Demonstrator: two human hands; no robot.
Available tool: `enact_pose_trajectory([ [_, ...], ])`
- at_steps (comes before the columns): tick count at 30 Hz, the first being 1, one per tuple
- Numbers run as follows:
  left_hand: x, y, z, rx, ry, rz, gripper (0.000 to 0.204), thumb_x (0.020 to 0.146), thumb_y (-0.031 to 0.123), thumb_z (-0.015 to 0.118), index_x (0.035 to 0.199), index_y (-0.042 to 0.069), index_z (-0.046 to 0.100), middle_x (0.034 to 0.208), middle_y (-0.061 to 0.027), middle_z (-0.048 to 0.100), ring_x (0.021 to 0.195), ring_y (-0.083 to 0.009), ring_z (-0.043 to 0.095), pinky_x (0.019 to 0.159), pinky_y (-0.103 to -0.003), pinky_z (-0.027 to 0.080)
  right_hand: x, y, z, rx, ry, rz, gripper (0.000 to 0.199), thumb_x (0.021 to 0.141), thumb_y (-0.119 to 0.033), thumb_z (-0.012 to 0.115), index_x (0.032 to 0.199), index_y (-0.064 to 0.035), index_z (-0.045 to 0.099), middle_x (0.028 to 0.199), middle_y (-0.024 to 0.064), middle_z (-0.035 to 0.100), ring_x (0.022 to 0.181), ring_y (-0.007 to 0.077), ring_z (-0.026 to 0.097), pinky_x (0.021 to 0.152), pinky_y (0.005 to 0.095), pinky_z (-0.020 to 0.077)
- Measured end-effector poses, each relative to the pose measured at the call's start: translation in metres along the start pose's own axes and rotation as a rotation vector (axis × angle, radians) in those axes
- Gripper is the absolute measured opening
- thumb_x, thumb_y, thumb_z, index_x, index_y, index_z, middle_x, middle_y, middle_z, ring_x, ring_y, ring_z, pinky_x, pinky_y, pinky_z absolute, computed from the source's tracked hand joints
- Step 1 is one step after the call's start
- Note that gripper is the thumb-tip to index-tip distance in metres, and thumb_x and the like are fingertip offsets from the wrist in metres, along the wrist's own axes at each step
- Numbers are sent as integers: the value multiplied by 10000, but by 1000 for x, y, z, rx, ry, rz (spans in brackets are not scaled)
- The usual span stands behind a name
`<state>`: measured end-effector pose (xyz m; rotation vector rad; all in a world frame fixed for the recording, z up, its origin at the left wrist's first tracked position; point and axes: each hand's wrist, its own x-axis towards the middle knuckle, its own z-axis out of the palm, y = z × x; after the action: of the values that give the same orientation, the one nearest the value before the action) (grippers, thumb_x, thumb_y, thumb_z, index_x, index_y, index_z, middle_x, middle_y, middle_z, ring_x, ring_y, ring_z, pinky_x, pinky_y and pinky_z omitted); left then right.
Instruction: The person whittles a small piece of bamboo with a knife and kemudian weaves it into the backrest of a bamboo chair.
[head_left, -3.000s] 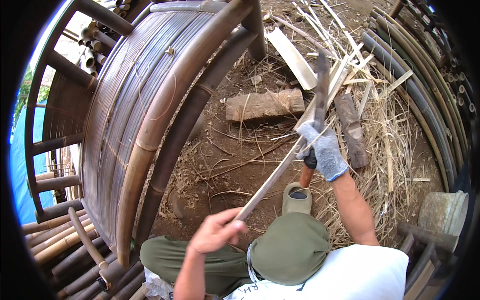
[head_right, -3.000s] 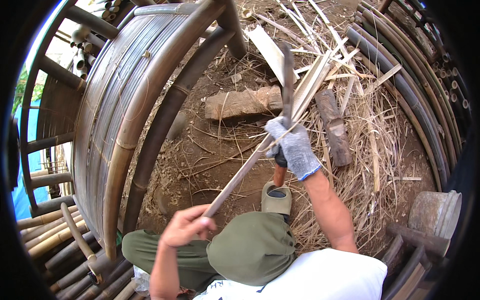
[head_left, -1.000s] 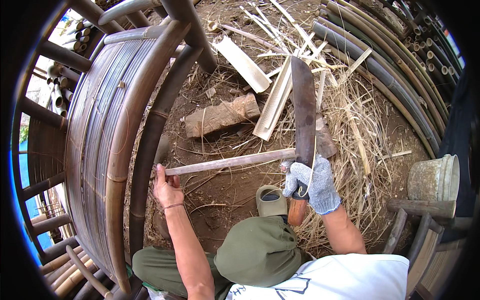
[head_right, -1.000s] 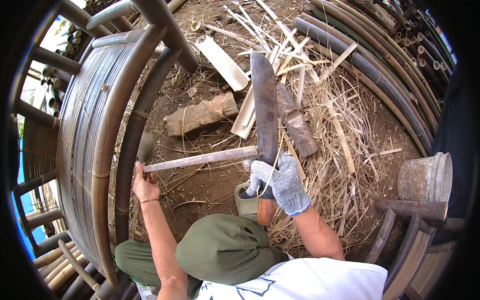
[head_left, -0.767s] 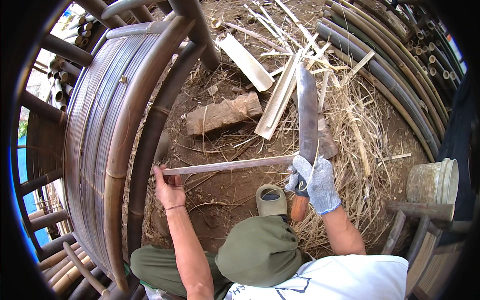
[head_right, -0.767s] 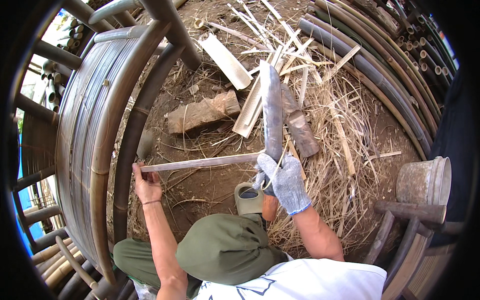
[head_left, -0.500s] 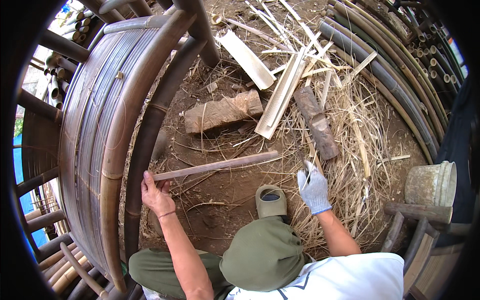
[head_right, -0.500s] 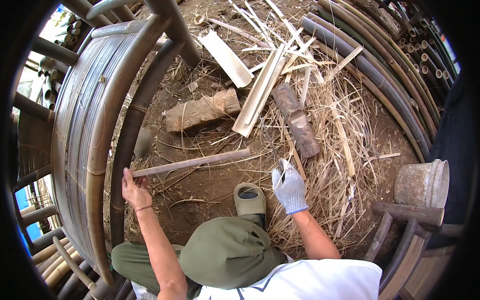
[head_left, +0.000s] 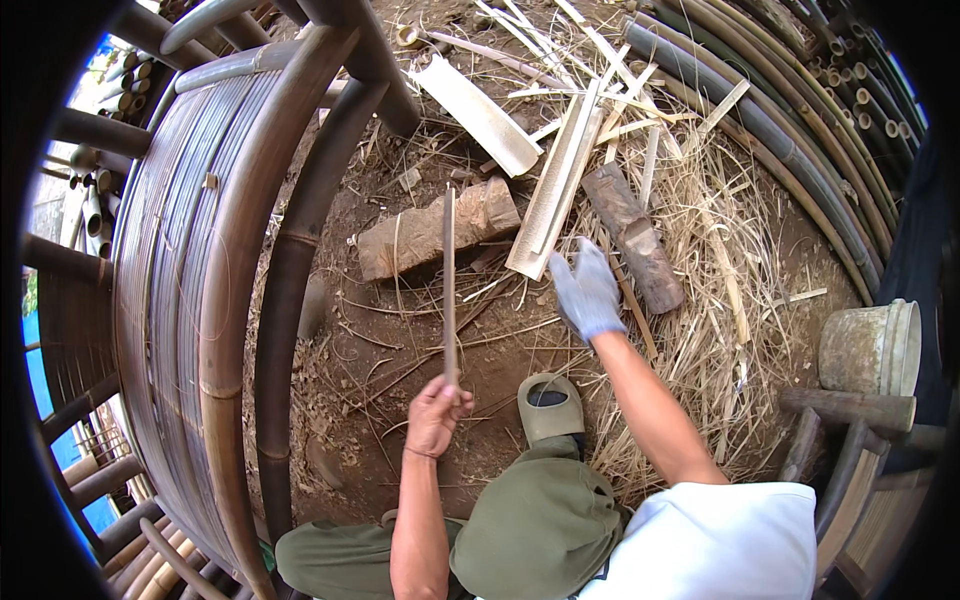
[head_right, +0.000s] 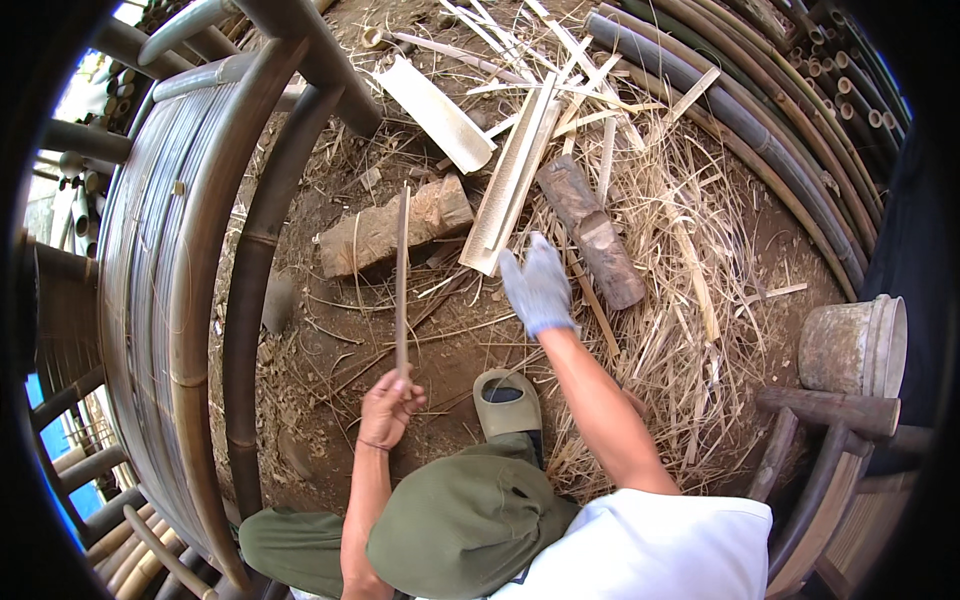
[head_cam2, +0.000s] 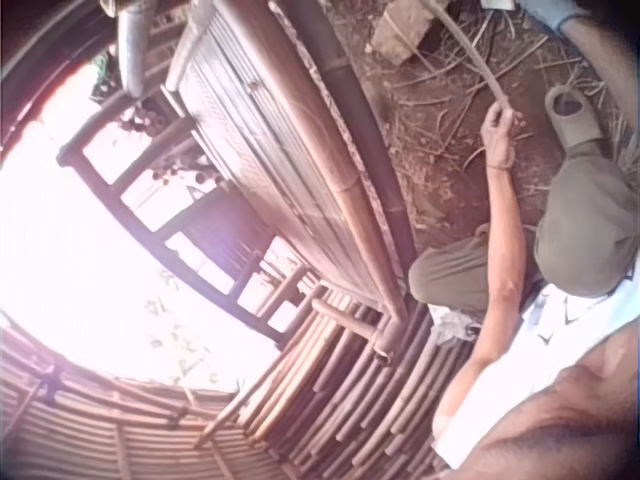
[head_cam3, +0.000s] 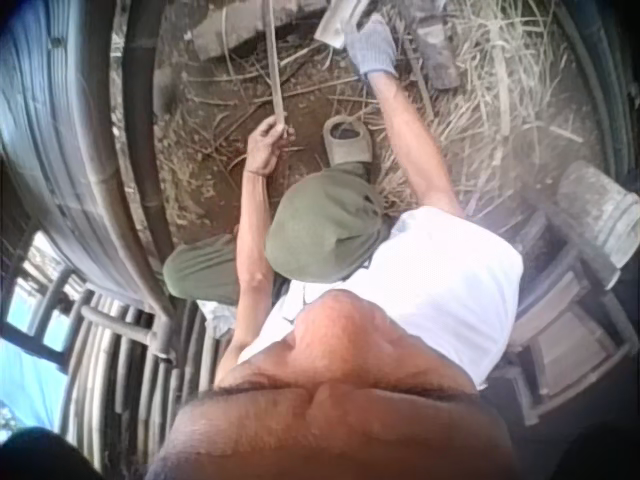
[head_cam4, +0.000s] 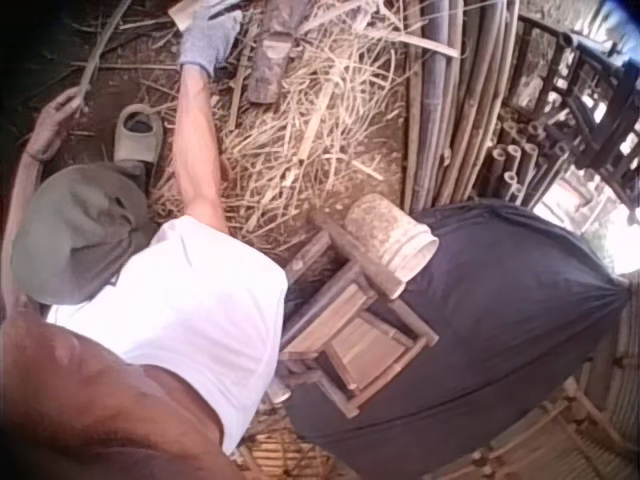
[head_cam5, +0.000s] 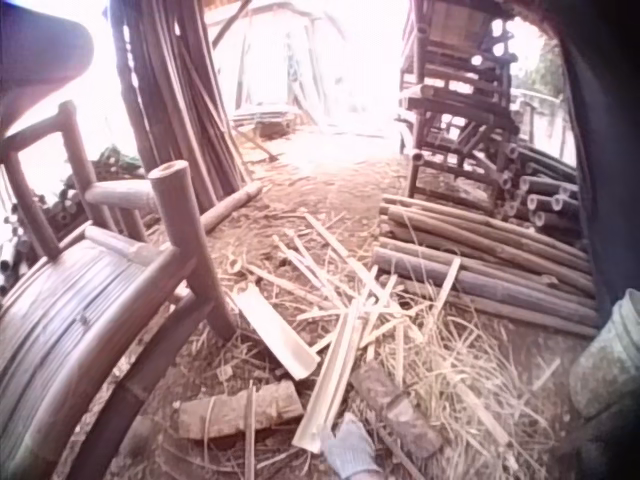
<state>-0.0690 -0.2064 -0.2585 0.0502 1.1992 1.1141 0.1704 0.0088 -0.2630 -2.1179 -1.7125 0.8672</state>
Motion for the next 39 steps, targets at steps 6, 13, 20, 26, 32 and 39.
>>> enact_pose_trajectory([
  [6, 19, -16, 29, 351, -79, -79, 257, 920, 86, 730, 1146, 8, 635, 913, -23, 672, 805, -99, 650, 719, -263, 566, 55, -28, 42, 150, 114, 215, 509, 861, -400, 693, 1108, 38, 612, 1089, 302, 670, 1008, 441, 677, 872, 510, 543],
  [13, 25, -9, 48, 236, -88, -86, 262, 895, -2, 628, 1152, 35, 593, 960, -49, 674, 797, -114, 643, 700, -263, 537, 29, -1, 2, 59, 135, 23, 306, 761, -233, 685, 888, 25, 582, 884, 258, 614, 842, 424, 629, 773, 497, 501],
  [20, 40, -12, 94, -9, -23, 42, 234, 926, 68, 567, 1158, 46, 557, 930, -58, 678, 685, -95, 572, 607, -242, 458, -107, 28, 2, 196, 0, -179, 356, 882, -178, 654, 1114, 9, 460, 903, 231, 615, 836, 413, 647, 760, 486, 520],
  [26, 61, -48, 89, 23, 86, 114, 270, 957, 281, 715, 1107, 88, 600, 850, 27, 639, 639, -45, 541, 555, -203, 449, -143, -3, 21, 334, -291, -173, 782, 832, -167, 706, 1498, -2, 332, 1198, 240, 637, 1066, 359, 668, 902, 432, 533],
  [32, 60, -38, 59, -106, 36, 7, 218, 945, 267, 730, 1054, 101, 639, 794, 61, 626, 586, -7, 490, 484, -171, 365, -139, 23, 36, 689, -511, -219, 687, 965, -237, 665, 1520, 12, 345, 1449, 184, 496, 1272, 241, 552, 1071, 356, 445],
  [39, 31, -21, 57, -143, -66, -117, 196, 931, 195, 733, 1080, 106, 640, 783, 64, 611, 549, -14, 473, 454, -179, 339, -133, 6, 30, 1174, -882, 491, 452, 1006, -281, 611, 1378, -39, 522, 1213, 78, 617, 1047, 132, 616, 951, 300, 490],
])
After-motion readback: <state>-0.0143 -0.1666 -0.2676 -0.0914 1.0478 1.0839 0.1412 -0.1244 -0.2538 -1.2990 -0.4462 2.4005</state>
